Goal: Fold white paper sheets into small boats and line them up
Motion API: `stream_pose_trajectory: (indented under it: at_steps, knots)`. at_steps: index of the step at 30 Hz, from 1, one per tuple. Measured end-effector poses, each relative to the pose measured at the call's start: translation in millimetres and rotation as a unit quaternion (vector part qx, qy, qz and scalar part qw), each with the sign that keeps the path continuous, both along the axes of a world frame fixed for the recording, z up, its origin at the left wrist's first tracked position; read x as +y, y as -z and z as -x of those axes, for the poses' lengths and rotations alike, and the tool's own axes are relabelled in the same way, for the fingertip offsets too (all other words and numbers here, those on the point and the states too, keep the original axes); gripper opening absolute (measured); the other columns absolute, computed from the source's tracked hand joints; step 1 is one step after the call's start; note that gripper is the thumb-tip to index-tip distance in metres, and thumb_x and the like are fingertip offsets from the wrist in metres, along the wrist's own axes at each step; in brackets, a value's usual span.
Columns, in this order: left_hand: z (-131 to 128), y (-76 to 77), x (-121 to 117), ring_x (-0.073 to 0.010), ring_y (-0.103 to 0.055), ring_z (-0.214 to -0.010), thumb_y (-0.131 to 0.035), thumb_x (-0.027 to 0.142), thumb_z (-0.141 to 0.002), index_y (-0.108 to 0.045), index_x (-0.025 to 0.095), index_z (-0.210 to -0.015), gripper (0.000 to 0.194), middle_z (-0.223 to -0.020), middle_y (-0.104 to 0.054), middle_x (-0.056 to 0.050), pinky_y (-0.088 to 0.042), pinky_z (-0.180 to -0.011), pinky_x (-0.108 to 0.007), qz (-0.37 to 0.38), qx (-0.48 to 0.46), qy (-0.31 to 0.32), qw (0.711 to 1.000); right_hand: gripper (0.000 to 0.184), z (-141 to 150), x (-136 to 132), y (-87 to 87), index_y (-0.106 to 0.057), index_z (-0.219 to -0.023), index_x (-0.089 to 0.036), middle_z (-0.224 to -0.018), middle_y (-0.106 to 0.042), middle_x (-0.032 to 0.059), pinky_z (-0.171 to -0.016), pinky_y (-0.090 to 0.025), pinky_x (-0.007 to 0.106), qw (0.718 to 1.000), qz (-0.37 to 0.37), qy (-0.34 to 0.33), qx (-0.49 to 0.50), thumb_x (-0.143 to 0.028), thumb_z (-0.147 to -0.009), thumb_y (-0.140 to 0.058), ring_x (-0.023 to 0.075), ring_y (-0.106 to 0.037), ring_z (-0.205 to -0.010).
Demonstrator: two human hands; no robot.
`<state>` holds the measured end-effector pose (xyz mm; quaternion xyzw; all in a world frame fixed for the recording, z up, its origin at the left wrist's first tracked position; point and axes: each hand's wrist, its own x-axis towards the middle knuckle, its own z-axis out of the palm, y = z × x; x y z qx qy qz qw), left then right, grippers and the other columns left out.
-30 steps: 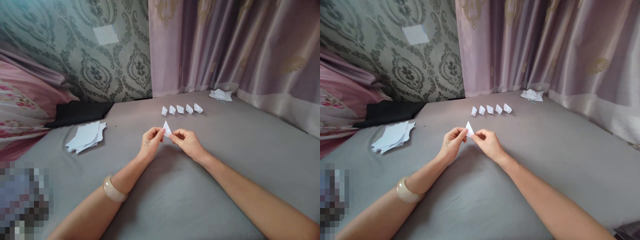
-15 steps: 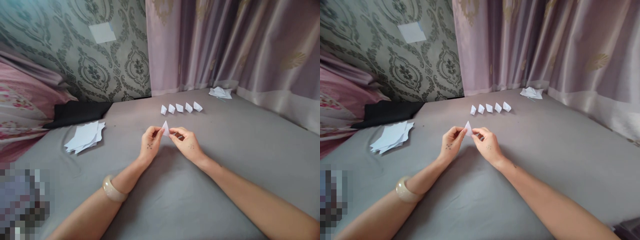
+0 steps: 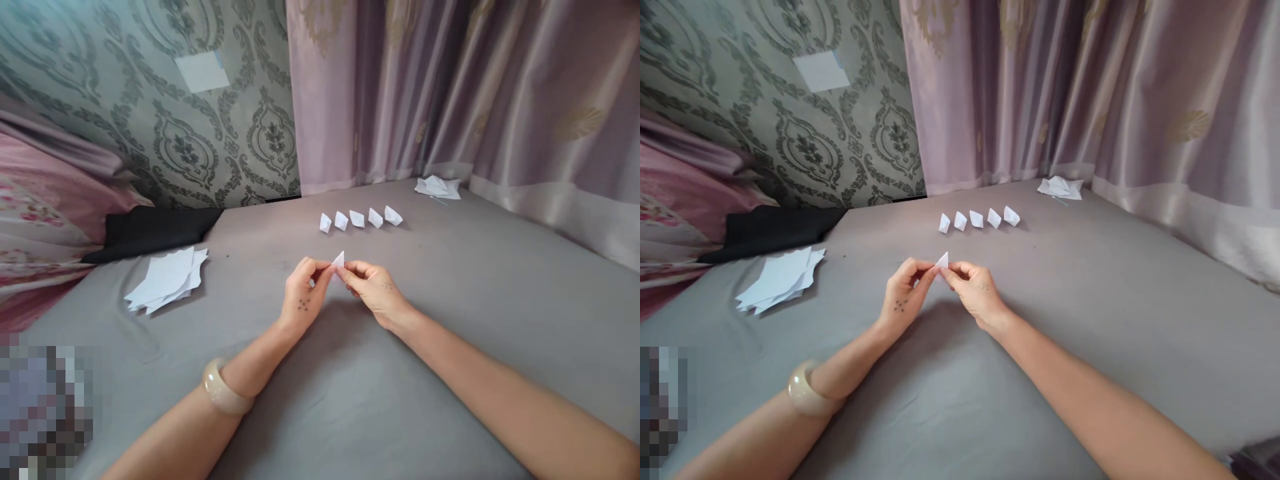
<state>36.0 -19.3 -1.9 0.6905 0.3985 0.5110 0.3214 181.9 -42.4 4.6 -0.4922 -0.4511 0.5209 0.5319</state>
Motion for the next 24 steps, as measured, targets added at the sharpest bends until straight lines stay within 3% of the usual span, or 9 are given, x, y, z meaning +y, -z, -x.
stream_pose_trajectory:
  at_steps: [2, 5, 7, 14, 20, 24]
  knots:
    - [-0.9, -3.1, 0.9, -0.0107, -0.049, -0.065, -0.063, 0.039, -0.083, -0.066, 0.016, -0.083, 0.024, -0.071, -0.057, -0.001, -0.04, -0.064, -0.024, 0.107, -0.081, 0.053, 0.99, 0.028, -7.8, 4.0, -0.3, -0.069, -0.081, -0.018, -0.065, -0.054, -0.0031, -0.054, -0.028, 0.025, 0.999, 0.002, -0.047, 0.018, -0.045, -0.072, -0.071, 0.0081, -0.038, -0.056]
    - [-0.8, -7.2, 4.0, -0.0095, -0.047, -0.062, -0.059, 0.046, -0.083, -0.069, 0.013, -0.092, 0.035, -0.071, -0.056, -0.002, -0.039, -0.06, -0.023, 0.27, -0.207, 0.155, 0.927, 0.028, -21.2, 9.4, -2.3, -0.07, -0.081, -0.019, -0.07, -0.057, -0.0025, -0.055, -0.028, 0.025, 0.992, 0.013, -0.125, 0.028, -0.045, -0.072, -0.072, 0.0073, -0.038, -0.057]
    - [0.3, -8.9, 5.5, -0.0086, -0.046, -0.061, -0.062, 0.044, -0.082, -0.07, 0.012, -0.091, 0.034, -0.069, -0.054, -0.002, -0.037, -0.058, -0.022, 0.326, -0.233, 0.206, 0.893, 0.028, -28.3, 11.4, -4.3, -0.07, -0.082, -0.019, -0.072, -0.058, -0.0023, -0.056, -0.029, 0.024, 0.987, 0.02, -0.155, 0.023, -0.044, -0.072, -0.072, 0.0071, -0.039, -0.058]
    - [7.5, -11.1, 7.7, -0.0062, -0.046, -0.058, -0.074, 0.032, -0.073, -0.07, 0.013, -0.079, 0.02, -0.065, -0.055, -0.001, -0.036, -0.055, -0.021, 0.354, -0.203, 0.242, 0.88, 0.027, -36.2, 11.4, -9.3, -0.07, -0.081, -0.02, -0.067, -0.055, -0.0035, -0.055, -0.031, 0.024, 0.982, -0.005, -0.188, -0.035, -0.045, -0.073, -0.07, 0.0072, -0.037, -0.056]
    - [16.7, -14.0, 9.0, -0.0033, -0.034, -0.036, -0.068, 0.042, -0.077, -0.057, 0.017, -0.075, 0.027, -0.049, -0.047, 0.005, -0.02, -0.035, -0.017, 0.443, -0.162, 0.335, 0.816, 0.03, -40.8, 9.6, -10.4, -0.068, -0.082, -0.019, -0.067, -0.05, -0.0034, -0.052, -0.032, 0.022, 0.961, -0.013, -0.275, -0.037, -0.049, -0.076, -0.066, 0.008, -0.036, -0.057]
    - [22.6, -17.8, 6.7, -0.0072, -0.046, -0.032, -0.067, 0.045, -0.078, -0.057, 0.018, -0.083, 0.029, -0.049, -0.059, 0.001, -0.024, -0.03, -0.016, 0.452, -0.098, 0.395, 0.794, 0.027, -42.3, 8.9, -10.4, -0.066, -0.08, -0.019, -0.067, -0.048, -0.0039, -0.053, -0.031, 0.022, 0.945, -0.02, -0.325, -0.04, -0.047, -0.078, -0.065, 0.0078, -0.036, -0.058]
